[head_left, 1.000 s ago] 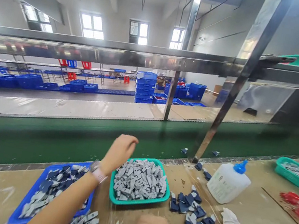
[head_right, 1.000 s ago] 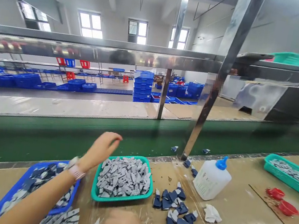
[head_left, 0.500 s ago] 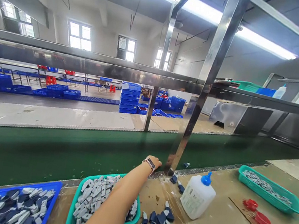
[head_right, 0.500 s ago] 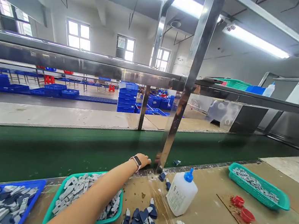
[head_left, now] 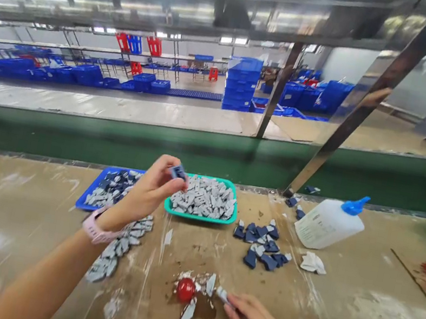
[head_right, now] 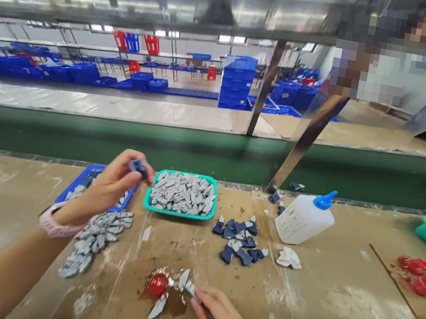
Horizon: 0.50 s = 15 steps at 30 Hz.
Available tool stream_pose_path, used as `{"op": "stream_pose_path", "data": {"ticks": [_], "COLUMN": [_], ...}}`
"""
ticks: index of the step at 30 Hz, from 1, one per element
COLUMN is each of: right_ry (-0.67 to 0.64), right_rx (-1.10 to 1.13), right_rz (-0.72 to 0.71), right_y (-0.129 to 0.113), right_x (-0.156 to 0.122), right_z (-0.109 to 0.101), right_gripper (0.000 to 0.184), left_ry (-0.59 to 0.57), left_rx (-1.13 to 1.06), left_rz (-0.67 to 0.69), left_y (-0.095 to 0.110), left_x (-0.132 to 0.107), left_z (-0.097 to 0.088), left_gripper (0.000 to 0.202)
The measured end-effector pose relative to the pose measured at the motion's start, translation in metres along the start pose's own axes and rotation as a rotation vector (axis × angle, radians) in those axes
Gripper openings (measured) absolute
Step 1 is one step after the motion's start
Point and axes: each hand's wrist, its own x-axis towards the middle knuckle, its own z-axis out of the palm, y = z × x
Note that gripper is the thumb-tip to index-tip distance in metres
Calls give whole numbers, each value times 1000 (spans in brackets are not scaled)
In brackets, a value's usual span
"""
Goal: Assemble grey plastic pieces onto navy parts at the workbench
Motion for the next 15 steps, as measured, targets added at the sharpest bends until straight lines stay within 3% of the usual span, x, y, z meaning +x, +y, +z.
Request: {"op": "stream_pose_path", "data": {"ticks": [4,7,12,15], "right_ry": [-29,-95,-186,-165], "right_rx": [-82,-158,-203,-39], "right_rz": [-44,-118,-97,90], "right_y": [-8,-7,-8,-16], "right_x": [-10,-21,-21,-11], "right_z": [11,19,18,10], "right_gripper": [14,17,28,26], "left_ry": [309,443,591,574], "left_rx": [-324,-360,-428,-425], "left_rz": [-234,-405,-599,-713], "left_y": [19,16,8,5], "left_x": [-121,-183,-230,-236], "left_z": [-1,8,33,56], "left_gripper": [30,37,36,41]}}
